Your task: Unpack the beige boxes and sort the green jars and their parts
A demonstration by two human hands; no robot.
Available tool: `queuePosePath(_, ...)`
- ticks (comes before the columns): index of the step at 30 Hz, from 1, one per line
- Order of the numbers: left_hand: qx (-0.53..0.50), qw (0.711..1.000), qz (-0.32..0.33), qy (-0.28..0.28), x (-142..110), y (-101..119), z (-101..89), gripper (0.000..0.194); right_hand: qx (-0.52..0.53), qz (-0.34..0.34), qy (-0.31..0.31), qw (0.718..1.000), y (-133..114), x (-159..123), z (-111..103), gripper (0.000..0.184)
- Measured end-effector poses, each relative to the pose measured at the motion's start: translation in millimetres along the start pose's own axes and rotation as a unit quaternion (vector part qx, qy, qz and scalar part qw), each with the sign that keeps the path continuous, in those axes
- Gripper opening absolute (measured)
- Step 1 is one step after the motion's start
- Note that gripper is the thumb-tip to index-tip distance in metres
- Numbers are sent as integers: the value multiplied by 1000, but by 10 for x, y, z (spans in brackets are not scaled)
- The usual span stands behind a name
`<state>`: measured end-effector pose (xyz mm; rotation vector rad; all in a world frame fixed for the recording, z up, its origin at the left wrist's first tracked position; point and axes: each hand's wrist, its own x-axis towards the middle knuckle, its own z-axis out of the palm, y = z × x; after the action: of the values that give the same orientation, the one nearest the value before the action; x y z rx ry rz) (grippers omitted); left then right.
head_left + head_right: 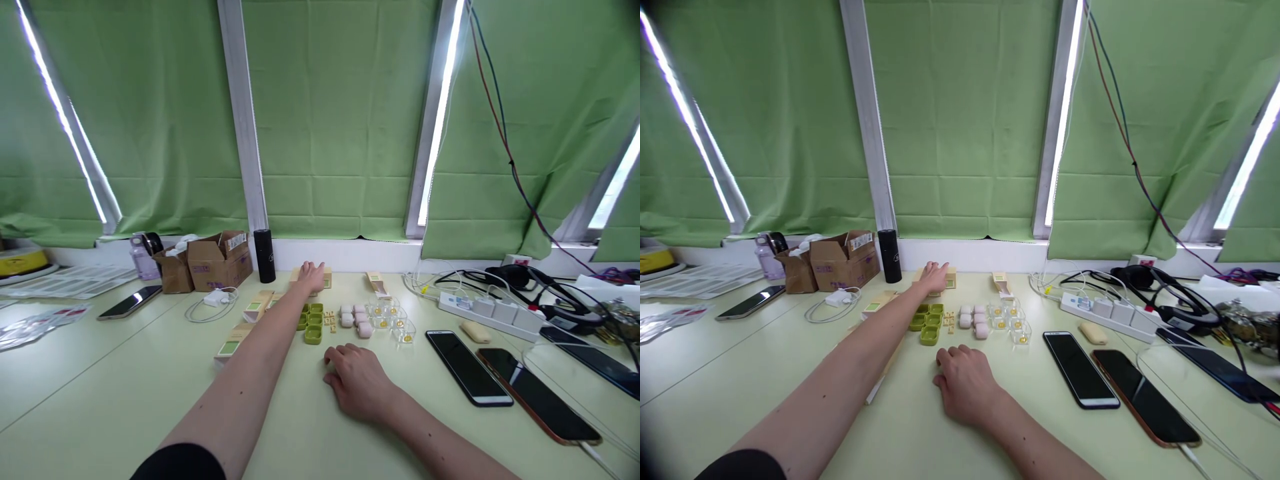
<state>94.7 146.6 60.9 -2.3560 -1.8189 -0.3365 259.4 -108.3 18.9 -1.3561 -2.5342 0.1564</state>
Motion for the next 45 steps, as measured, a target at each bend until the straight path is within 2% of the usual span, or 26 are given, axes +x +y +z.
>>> queuePosePath(9,-26,999,37,-27,-14,53,-33,39,1,6,-6,1000,-13,10,-26,23)
queuePosePath(16,-67,997,30,-10,-101,159,-83,39,-5,-2,2,1000,-1,3,1,22)
queuePosePath(19,-95,995,32,-2,-140,222,-167,39,-3,4,7,1000,-3,0,10,22)
queuePosePath(23,-144,988,53,1,-289,334,-381,40,9,55,33,998,16,-17,-22,23)
queuePosePath(26,-178,980,92,4,-536,417,-585,41,9,89,77,993,91,-32,-127,21)
queuePosePath(30,-209,966,150,26,-1049,479,-824,38,16,126,207,970,284,-34,-356,15)
queuePosePath(32,-244,955,165,31,-1343,490,-896,32,39,150,257,954,389,-23,-467,14)
queuePosePath(34,-284,943,171,19,-1629,498,-921,30,68,166,279,943,473,-8,-552,12)
queuePosePath(39,-313,937,155,-8,-2180,529,-806,28,96,159,260,948,547,6,-573,11)
queuePosePath(45,-343,925,163,-27,-2468,538,-576,36,51,110,226,966,557,-72,-262,11)
